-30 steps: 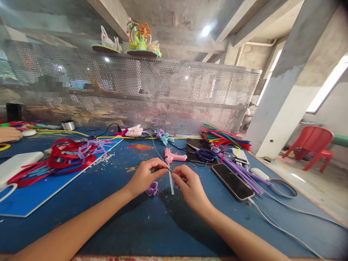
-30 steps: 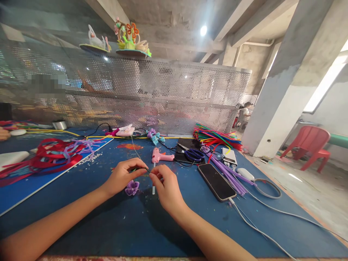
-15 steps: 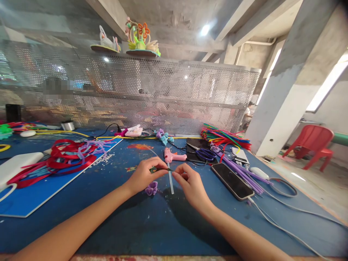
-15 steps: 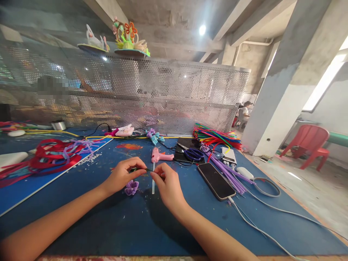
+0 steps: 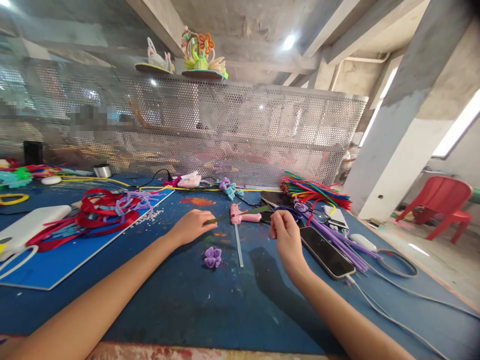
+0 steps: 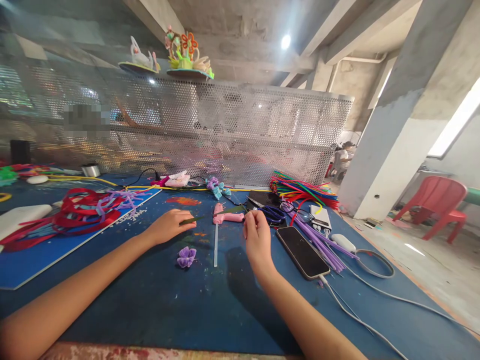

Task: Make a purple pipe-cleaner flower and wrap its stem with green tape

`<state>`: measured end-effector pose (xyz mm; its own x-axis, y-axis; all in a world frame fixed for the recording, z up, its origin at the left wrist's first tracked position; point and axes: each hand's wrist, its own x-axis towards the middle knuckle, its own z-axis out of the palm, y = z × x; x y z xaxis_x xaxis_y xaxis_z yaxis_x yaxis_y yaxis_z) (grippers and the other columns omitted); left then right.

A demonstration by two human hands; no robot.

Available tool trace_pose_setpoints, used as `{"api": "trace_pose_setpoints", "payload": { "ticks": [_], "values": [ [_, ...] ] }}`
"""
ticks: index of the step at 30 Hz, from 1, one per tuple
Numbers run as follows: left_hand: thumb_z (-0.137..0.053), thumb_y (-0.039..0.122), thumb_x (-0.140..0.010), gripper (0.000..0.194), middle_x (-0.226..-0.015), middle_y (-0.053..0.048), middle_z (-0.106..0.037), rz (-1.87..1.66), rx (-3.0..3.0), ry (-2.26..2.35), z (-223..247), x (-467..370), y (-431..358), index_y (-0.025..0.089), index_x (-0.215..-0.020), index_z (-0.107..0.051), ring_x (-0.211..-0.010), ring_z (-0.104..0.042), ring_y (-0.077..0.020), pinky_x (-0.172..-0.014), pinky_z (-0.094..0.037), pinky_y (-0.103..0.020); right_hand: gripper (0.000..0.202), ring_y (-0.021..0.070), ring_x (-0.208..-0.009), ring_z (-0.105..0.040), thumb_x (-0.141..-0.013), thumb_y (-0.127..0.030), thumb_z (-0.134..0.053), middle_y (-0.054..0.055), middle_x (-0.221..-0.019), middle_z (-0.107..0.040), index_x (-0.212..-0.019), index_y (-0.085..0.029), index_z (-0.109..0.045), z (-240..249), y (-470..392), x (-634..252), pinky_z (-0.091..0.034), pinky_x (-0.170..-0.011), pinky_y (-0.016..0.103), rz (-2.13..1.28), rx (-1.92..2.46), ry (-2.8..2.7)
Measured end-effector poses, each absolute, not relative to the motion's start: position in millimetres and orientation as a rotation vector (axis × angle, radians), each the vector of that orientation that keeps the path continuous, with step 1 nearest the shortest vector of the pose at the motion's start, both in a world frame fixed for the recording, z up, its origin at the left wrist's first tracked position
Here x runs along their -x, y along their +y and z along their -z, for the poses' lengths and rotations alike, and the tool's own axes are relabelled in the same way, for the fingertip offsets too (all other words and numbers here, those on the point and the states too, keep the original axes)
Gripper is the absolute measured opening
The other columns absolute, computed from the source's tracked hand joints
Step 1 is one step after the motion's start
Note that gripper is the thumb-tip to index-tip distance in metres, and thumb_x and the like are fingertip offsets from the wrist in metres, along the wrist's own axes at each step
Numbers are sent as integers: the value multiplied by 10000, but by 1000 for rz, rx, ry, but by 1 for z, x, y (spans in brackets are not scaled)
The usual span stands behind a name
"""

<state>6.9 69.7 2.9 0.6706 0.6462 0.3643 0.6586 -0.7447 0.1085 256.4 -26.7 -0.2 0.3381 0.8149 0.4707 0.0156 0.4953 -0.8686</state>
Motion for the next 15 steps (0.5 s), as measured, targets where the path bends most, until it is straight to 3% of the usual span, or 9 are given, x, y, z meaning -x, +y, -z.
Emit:
{"api": "trace_pose_setpoints", "payload": {
  "ticks": [8,15],
  "values": [
    [-486,358,-850,244,-965,-52,-701,581,2625,-1287,1,16,91,224,-903,-683,-910,-630,-245,-828,-441,-337,237,64,-417,-301,-843,-415,-511,-98,-539,-339,-746,-210,-447,7,-16,-264,-267,-397,202,-599,900,-915],
    [-469,321,-846,338,-1193,-31,-637,679,2551,-1409,2,35,100,280,-1144,-625,-1030,-607,-256,-885,-448,-346,256,63,-396,-298,-805,-448,-535,-106,-513,-333,-754,-211,-457,14,1,-277,-253,-380,207,-558,972,-809]
  ]
}}
